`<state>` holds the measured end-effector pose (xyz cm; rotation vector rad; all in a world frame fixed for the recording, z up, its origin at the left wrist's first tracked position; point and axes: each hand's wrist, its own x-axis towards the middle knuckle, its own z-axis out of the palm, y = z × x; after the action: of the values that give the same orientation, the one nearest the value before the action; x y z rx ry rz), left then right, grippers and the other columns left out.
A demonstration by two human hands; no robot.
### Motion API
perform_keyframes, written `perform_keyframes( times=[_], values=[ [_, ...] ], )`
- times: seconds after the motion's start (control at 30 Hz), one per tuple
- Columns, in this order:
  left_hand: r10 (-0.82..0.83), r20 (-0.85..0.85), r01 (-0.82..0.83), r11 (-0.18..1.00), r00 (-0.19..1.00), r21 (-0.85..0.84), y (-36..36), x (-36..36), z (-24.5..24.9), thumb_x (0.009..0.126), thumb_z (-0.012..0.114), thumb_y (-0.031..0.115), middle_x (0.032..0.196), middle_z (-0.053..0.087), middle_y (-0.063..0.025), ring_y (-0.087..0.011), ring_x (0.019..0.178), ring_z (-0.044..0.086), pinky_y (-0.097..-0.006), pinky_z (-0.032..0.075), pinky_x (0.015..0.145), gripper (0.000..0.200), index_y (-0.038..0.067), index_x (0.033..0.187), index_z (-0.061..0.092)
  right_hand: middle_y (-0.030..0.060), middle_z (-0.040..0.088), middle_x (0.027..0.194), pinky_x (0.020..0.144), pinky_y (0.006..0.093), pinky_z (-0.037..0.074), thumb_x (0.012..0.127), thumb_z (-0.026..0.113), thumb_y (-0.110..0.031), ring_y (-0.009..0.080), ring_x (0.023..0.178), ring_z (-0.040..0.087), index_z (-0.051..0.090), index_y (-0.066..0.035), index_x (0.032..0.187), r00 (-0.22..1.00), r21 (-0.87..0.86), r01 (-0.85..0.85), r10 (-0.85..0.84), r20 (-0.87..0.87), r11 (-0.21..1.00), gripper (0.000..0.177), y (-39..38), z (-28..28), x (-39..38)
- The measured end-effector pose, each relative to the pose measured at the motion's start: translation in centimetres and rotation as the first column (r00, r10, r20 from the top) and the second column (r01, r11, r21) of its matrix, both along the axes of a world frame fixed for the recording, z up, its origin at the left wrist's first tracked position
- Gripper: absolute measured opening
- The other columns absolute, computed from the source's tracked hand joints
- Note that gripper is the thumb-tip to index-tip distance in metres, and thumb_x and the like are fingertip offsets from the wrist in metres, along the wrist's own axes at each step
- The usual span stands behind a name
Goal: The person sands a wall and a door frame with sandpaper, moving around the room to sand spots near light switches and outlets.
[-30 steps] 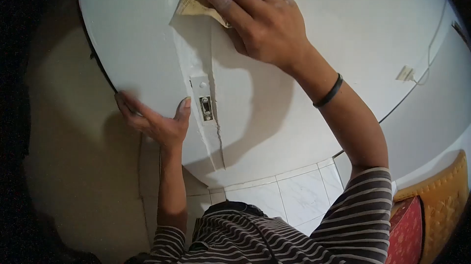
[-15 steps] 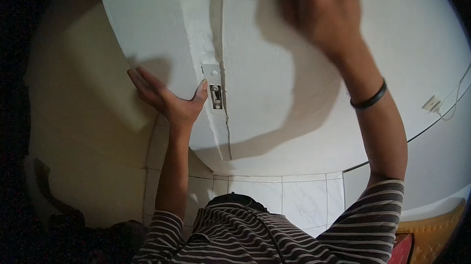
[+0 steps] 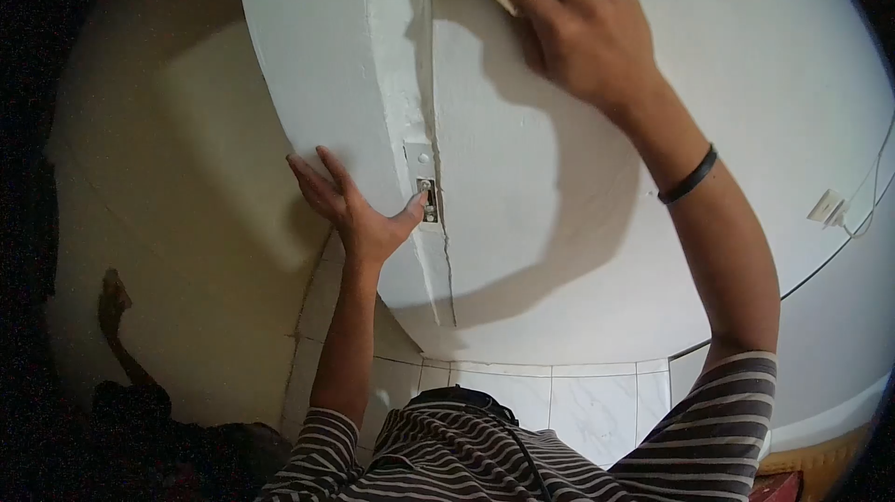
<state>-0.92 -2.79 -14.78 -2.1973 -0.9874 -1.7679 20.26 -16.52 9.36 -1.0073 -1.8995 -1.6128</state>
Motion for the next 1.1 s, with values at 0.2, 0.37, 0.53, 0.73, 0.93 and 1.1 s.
perform_keyframes(
  times=[0.2,0.37,0.53,0.73,0.93,1.1],
  values=[
    [-0.022,-0.011,0.021,0.996,1.000,-0.084,-0.9,0.1,0.3,0.058,0.093,0.048,0.157,-0.017,-0.0429,-0.0619,0.147,-0.013,-0.0785,0.008,0.111,0.150,0.003,0.161,-0.006,0.0128,0.052,0.151,0.125,0.0447,0.031,0.091,0.061,-0.016,0.0273,0.144,0.045,0.058,-0.006,0.141,0.971,-0.275,0.038,0.029,0.236,0.961,0.051,1.9,-4.8,-1.3],
    [0.026,-0.019,-0.027,0.998,0.999,-0.059,-0.4,0.6,0.2,0.059,0.093,0.043,0.158,-0.012,-0.0416,-0.0602,0.147,-0.009,-0.0770,0.007,0.111,0.151,0.003,0.161,-0.010,0.0125,0.055,0.148,0.123,0.0457,0.032,0.082,0.067,-0.008,0.0283,0.139,0.050,0.061,-0.006,0.137,0.985,-0.052,0.056,-0.047,0.166,0.997,0.055,0.9,1.2,0.1],
    [-0.004,0.000,0.004,0.992,1.000,-0.130,-0.9,0.5,-0.2,0.057,0.094,0.042,0.157,-0.007,-0.0407,-0.0586,0.146,-0.002,-0.0760,0.013,0.110,0.148,0.002,0.161,-0.004,0.0114,0.056,0.148,0.122,0.0492,0.034,0.075,0.067,0.000,0.0273,0.140,0.050,0.060,-0.008,0.139,0.999,0.147,0.024,-0.029,0.029,0.989,0.065,0.9,2.5,-0.2],
    [-0.029,0.036,0.032,0.997,0.999,-0.069,-1.1,0.3,0.2,0.056,0.094,0.039,0.158,-0.009,-0.0408,-0.0583,0.146,0.001,-0.0760,0.013,0.109,0.145,0.003,0.162,0.003,0.0000,0.051,0.154,0.127,0.0419,0.027,0.092,0.064,-0.026,0.0152,0.146,0.042,0.053,-0.014,0.147,0.930,-0.507,0.189,0.013,0.369,0.841,0.057,0.3,-9.1,-1.2],
    [-0.026,0.036,0.028,0.998,0.999,-0.059,-1.1,0.2,0.0,0.054,0.095,0.039,0.158,-0.006,-0.0409,-0.0579,0.145,0.006,-0.0750,0.017,0.107,0.144,0.005,0.162,0.006,0.0036,0.047,0.156,0.124,0.0542,0.026,0.088,0.063,-0.011,0.0257,0.146,0.042,0.054,-0.012,0.146,0.978,-0.038,0.209,-0.207,0.034,0.977,0.059,-1.1,0.3,0.1],
    [0.003,0.055,-0.002,1.000,0.998,-0.025,-1.1,0.3,0.0,0.051,0.095,0.042,0.159,-0.003,-0.0401,-0.0567,0.144,0.011,-0.0731,0.023,0.106,0.141,0.006,0.162,0.015,0.0130,0.042,0.159,0.124,0.0408,0.031,0.087,0.061,-0.008,0.0284,0.147,0.041,0.045,-0.003,0.151,0.992,-0.466,-0.060,0.000,-0.128,0.883,0.066,0.2,-6.4,-0.1]
  ],
)
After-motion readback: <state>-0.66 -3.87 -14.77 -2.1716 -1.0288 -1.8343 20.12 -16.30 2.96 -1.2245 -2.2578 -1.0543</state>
